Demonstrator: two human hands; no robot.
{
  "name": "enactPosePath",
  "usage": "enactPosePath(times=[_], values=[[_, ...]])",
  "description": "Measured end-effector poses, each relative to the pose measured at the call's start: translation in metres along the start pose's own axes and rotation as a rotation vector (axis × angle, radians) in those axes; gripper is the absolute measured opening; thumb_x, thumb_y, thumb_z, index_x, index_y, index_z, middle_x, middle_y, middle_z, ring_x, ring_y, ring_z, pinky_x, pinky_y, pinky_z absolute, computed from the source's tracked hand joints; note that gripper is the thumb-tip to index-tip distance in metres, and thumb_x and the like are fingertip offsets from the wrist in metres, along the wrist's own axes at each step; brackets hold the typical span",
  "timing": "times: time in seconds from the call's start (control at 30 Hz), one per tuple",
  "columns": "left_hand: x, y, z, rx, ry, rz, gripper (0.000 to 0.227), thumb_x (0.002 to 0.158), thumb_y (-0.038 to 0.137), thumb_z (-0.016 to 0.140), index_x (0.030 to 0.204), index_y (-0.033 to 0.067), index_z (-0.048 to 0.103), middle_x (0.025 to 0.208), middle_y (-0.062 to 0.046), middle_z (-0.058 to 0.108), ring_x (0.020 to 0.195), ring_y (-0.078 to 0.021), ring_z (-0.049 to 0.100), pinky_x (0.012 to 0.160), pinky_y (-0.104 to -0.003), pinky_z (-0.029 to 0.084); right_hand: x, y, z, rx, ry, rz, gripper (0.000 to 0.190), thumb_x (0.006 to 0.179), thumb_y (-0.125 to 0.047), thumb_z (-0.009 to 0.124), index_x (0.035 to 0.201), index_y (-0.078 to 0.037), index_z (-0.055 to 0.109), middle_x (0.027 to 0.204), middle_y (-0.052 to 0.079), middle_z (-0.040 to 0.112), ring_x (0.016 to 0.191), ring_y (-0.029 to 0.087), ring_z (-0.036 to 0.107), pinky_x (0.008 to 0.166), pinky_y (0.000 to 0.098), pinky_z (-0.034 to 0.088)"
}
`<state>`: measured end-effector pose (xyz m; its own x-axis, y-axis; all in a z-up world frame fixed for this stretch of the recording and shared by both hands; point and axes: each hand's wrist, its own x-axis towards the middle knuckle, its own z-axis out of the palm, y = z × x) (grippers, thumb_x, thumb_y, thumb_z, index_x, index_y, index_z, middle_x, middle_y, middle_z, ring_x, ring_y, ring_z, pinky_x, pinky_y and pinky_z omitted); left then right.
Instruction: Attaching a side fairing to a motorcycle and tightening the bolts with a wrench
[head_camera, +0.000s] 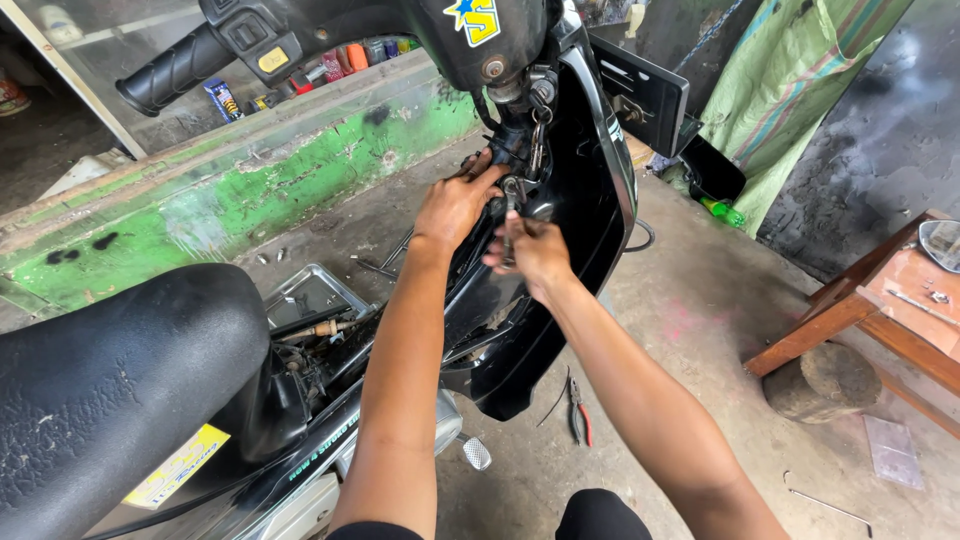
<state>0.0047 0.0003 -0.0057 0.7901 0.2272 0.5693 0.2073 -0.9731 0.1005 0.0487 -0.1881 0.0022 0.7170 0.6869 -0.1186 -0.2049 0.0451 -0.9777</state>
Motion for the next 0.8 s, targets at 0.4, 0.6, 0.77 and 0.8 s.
enactPosePath(times=[0.4,0.6,0.77,0.8], values=[[-0.003,0.004,-0.002,-0.004,0.013,-0.016,0.035,0.107,0.051,0.045,0.14,0.0434,0.05,0.155,0.001,0.05,0.13,-0.0347,0.058,0.087,-0.062,0.06,0.009,0.024,-0.006,-0.325,0.235,-0.171,0.042,0.107,-0.038,0.05,0.087,-0.009,0.072,0.064,0.013,0.063,0.052,0.023,0.068,0.046,0.0319,0.058],[-0.004,0.005,-0.004,-0.001,0.004,-0.019,0.035,0.107,0.051,0.044,0.14,0.0415,0.05,0.156,0.002,0.049,0.131,-0.0339,0.057,0.088,-0.063,0.059,0.006,-0.004,-0.033,-0.87,0.319,-0.301,0.037,0.1,-0.052,0.057,0.095,-0.024,0.079,0.078,0.01,0.075,0.092,0.036,0.074,0.078,0.0495,0.059],[-0.004,0.005,-0.004,-0.012,0.012,-0.023,0.035,0.106,0.052,0.044,0.14,0.0436,0.05,0.155,0.003,0.049,0.131,-0.0334,0.057,0.088,-0.063,0.059,0.012,-0.013,-0.045,-1.087,0.443,-0.531,0.04,0.101,-0.051,0.061,0.102,-0.016,0.08,0.082,0.015,0.076,0.084,0.042,0.075,0.072,0.0543,0.062],[-0.004,0.005,-0.004,-0.012,0.019,-0.015,0.036,0.106,0.052,0.045,0.141,0.044,0.049,0.155,0.003,0.049,0.131,-0.0336,0.057,0.087,-0.063,0.06,0.016,-0.013,-0.047,-1.167,0.469,-0.594,0.039,0.101,-0.053,0.061,0.1,-0.019,0.08,0.08,0.015,0.076,0.082,0.042,0.075,0.071,0.0546,0.062]])
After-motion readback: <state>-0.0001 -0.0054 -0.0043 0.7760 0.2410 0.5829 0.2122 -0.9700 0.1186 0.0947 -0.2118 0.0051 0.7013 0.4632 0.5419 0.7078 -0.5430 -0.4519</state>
